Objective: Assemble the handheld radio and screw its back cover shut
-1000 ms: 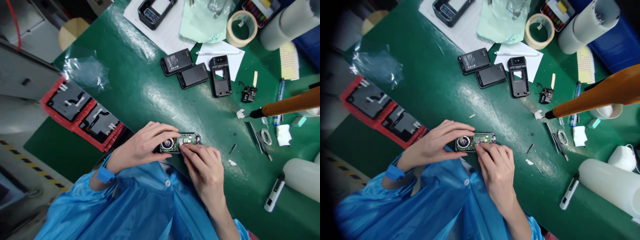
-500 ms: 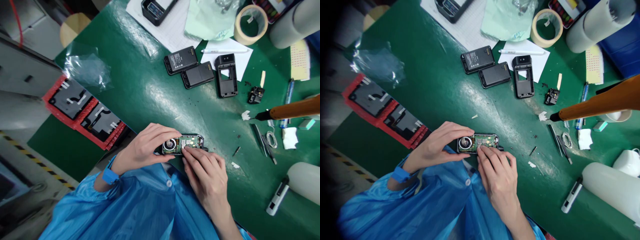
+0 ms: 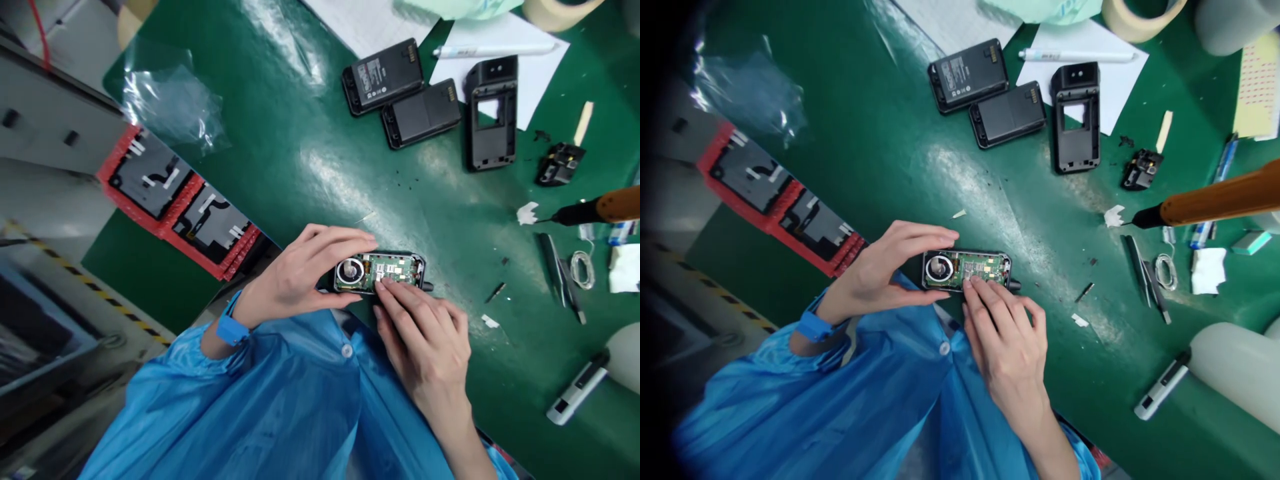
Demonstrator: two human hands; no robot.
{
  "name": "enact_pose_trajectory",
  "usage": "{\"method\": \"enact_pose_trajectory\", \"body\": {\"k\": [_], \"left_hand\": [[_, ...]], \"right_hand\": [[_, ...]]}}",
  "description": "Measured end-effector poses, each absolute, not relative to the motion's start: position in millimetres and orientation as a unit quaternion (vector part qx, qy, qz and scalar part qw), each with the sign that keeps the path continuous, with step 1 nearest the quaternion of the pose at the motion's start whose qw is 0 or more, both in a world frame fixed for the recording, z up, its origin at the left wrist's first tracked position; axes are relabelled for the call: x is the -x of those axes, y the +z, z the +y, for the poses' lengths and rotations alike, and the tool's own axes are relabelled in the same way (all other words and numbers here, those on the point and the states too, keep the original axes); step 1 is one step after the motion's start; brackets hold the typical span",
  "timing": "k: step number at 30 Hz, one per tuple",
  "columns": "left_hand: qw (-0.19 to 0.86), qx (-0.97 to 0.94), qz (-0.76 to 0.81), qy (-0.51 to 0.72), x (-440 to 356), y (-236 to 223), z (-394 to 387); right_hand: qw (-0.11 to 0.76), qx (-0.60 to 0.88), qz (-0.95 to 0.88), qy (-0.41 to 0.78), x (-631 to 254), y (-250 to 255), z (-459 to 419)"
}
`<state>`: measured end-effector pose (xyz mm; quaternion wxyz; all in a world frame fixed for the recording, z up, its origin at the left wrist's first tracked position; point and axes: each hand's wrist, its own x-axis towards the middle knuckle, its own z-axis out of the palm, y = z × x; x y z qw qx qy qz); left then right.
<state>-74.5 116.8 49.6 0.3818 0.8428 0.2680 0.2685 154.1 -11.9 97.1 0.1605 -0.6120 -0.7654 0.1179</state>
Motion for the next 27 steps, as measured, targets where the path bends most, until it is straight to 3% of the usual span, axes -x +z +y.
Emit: {"method": "enact_pose_trajectory", "body": {"k": [27], "left_hand": [[0.362, -0.854, 0.251, 0.278, 72.3, 51.3, 120.3]], "right_hand": [[0.186, 0.607, -0.767, 0.092, -150.2, 95.9, -13.9]]}}
